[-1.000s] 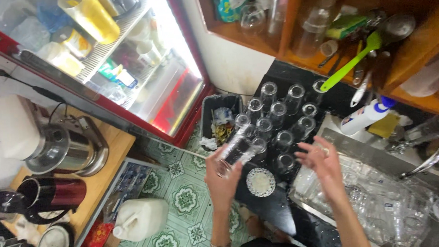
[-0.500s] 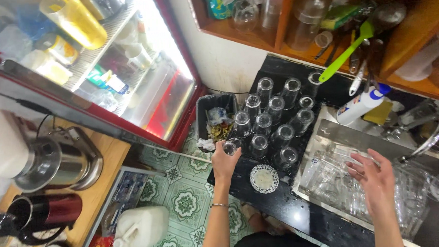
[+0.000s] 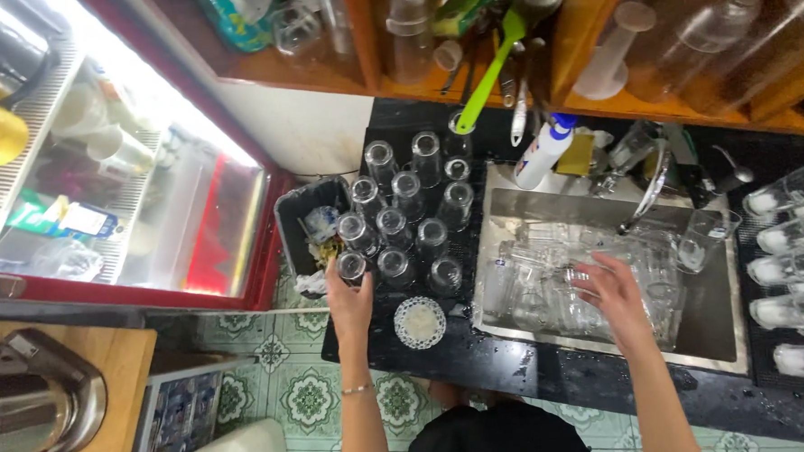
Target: Washing and rinsing drinking glasses in a sink.
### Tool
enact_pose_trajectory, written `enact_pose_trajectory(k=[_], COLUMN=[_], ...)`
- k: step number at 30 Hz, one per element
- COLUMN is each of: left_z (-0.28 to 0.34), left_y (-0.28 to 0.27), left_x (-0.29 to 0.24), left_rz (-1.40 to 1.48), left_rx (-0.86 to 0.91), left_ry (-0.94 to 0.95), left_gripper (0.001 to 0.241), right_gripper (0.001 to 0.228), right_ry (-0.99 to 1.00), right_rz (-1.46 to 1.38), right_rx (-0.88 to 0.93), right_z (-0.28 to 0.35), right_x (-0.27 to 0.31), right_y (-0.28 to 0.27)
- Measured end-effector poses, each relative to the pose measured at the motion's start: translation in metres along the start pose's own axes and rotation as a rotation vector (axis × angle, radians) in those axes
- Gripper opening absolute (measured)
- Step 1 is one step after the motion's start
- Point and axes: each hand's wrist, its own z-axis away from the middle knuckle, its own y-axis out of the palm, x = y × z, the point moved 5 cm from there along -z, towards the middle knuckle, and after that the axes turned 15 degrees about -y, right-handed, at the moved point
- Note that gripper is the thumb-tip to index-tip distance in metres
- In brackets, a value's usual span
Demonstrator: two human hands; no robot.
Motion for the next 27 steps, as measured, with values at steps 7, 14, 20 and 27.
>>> enact_pose_trajectory(k=[7, 14, 20, 27], left_z=[0.057, 0.124, 0.164, 0.171], left_y=[0.002, 0.040, 0.089, 0.180], left_x=[-0.044, -0.101, -0.134, -0.142], left_rz=[-0.206, -0.113, 0.006, 0.121], left_rx=[-0.155, -0.169, -0.085, 0.252], left_ry=[0.168, 0.450, 0.641, 0.473], left_gripper=[0.059, 0.038, 0.028, 0.025], right_gripper=[0.035, 0.052, 0.055, 0.052], right_ry=[0.027, 0.093, 0.220, -0.062], right_rz=[0.072, 0.972, 1.076, 0.768], right_rx=[0.062, 0.617, 0.726, 0.484], right_z=[-0.034, -0.046, -0.032, -0.044], right_x=[-0.092, -0.233, -0.224, -0.204], right_y=[-0.016, 0.016, 0.025, -0.011])
